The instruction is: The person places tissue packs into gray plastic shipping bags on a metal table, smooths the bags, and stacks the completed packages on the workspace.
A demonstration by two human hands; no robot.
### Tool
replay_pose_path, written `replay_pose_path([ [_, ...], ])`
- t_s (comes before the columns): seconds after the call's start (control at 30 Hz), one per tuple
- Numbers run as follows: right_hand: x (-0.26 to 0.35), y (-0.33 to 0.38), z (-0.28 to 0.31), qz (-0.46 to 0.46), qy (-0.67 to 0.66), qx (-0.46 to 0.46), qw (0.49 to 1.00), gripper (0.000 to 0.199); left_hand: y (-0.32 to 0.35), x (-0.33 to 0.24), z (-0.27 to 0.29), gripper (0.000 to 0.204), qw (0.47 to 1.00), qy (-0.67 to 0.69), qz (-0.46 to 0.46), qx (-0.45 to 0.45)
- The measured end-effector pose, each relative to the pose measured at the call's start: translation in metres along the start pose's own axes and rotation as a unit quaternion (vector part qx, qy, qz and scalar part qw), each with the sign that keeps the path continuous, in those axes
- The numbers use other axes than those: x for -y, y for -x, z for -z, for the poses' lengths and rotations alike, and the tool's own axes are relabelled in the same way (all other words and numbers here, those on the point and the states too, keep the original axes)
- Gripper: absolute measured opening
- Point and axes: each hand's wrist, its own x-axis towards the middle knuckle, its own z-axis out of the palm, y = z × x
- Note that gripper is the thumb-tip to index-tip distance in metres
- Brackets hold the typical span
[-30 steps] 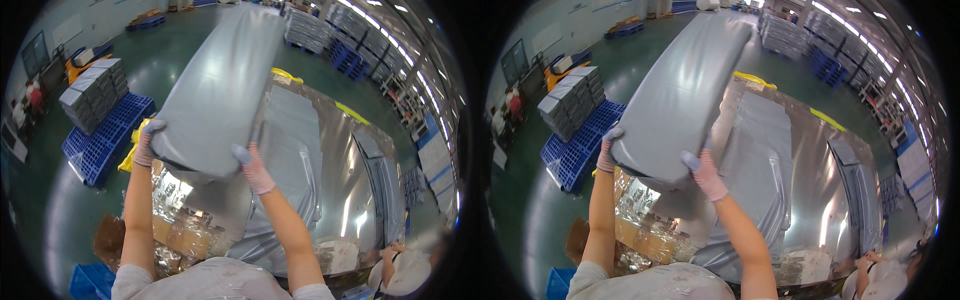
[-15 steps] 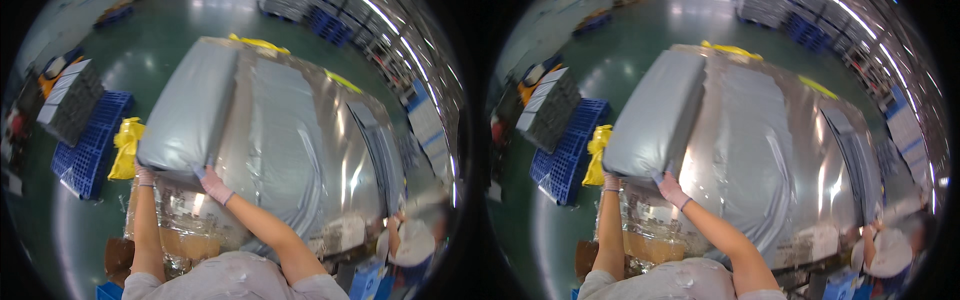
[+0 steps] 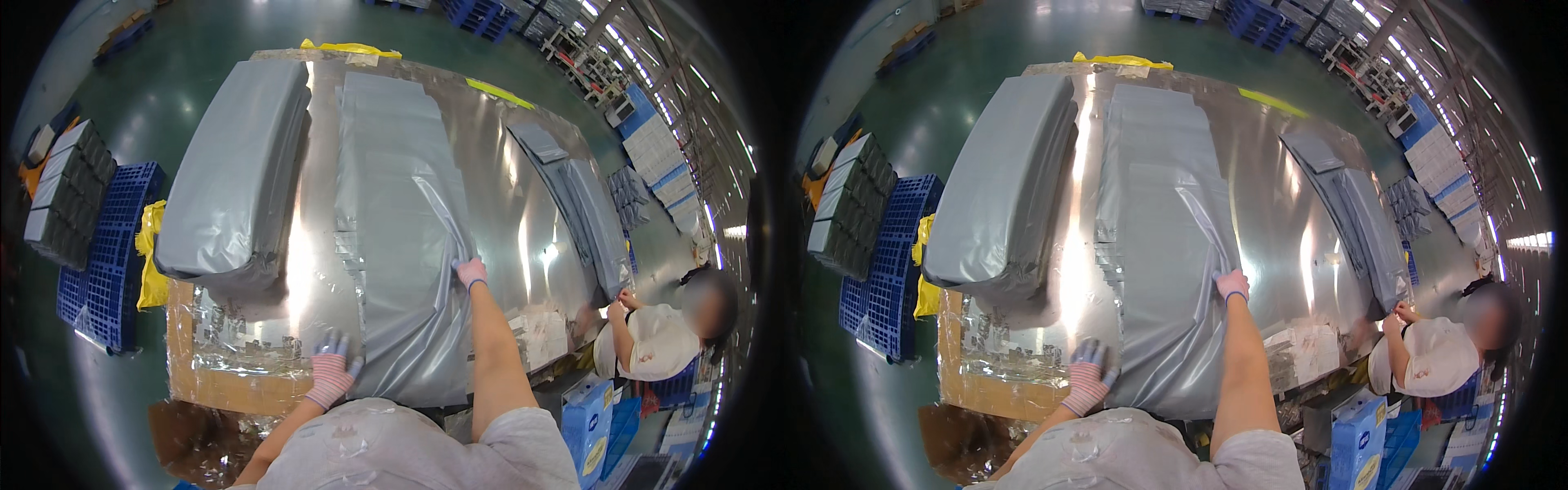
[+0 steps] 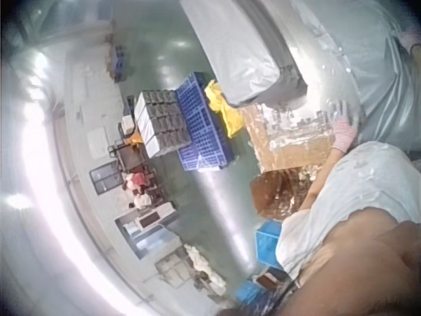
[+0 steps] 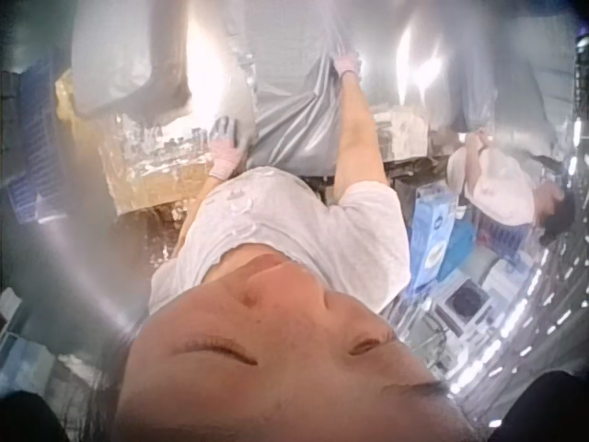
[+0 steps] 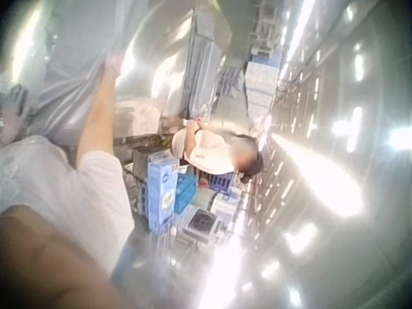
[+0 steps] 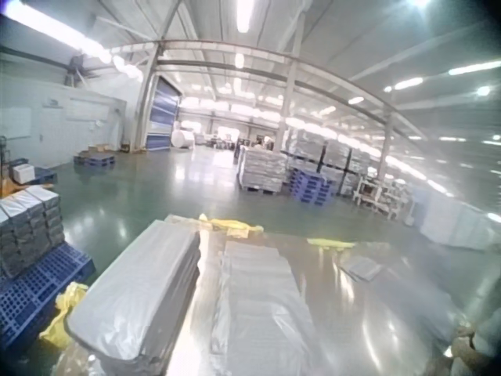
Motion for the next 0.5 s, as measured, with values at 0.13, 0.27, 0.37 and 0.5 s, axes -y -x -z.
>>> replay_pose_path([
  [0.13,-0.011,0.000,0.005,0.169,0.087,0.084,0.978,0.033,-0.038,-0.061,-0.008,0.059,0.995,-0.026,-0.088,0.030],
  [0.27,0.016,0.012,0.047,0.267,-0.024,0.114,0.956,0.031,-0.104,-0.107,-0.030,0.049,0.887,-0.113,0.003,0.448],
  [0.37,0.051,-0.004,0.064,0.303,-0.130,0.051,0.943,0.028,-0.131,-0.124,-0.042,0.046,0.976,-0.012,-0.010,0.218],
  [0.5,0.100,-0.053,0.083,0.233,-0.210,0.008,0.950,0.021,-0.179,-0.107,-0.078,0.052,0.947,0.282,-0.007,-0.153],
])
